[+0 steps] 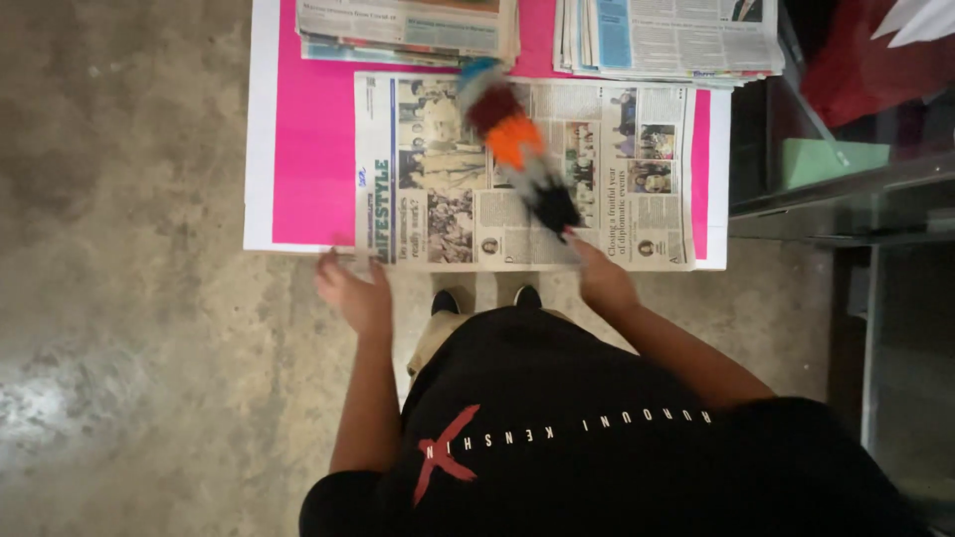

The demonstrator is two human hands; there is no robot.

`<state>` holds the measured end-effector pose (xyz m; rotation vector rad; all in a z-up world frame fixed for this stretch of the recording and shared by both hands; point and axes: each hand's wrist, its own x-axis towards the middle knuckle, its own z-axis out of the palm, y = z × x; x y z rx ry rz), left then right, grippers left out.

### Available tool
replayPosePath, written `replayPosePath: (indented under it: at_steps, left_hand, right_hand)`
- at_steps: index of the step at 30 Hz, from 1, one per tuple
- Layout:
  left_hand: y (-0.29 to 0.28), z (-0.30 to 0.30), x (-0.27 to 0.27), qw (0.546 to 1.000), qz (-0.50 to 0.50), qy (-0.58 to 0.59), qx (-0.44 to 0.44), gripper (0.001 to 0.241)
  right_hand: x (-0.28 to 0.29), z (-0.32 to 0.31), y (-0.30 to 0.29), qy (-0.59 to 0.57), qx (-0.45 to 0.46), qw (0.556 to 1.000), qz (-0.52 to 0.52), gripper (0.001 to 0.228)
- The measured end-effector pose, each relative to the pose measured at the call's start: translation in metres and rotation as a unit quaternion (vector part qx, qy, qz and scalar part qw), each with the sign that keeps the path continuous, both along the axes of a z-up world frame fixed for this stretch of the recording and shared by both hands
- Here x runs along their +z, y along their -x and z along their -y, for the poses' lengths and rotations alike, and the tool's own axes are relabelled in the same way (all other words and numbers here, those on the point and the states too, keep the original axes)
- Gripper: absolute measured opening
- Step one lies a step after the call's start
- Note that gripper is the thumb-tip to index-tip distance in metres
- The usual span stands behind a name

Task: Dusting and flipping through newspapers on a table using a feather duster.

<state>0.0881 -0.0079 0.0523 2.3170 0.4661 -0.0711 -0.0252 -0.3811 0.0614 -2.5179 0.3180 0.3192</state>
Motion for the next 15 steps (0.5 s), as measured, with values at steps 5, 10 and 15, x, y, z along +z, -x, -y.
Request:
replayPosePath:
  at_steps: [5, 10, 15]
  left_hand:
    - [-0.008, -0.049, -0.108, 0.967, 0.093, 0.232, 0.054, 0.048]
    - [-0.014, -0.044, -0.082, 0.906, 0.076, 0.410, 0.074, 0.023]
    - [-0.020, -0.040, -0.062, 0.874, -0.012, 0.456, 0.166, 0.017]
  right_hand:
    - [-0.018, -0.056, -0.048, -0.020, 0.057, 0.998, -0.020, 0.062]
    - [0.041, -0.094, -0.085, -0.059, 0.230, 0.969, -0.069, 0.064]
    - [0.028, -0.081, -0.081, -0.106, 0.093, 0.990, 0.027, 0.059]
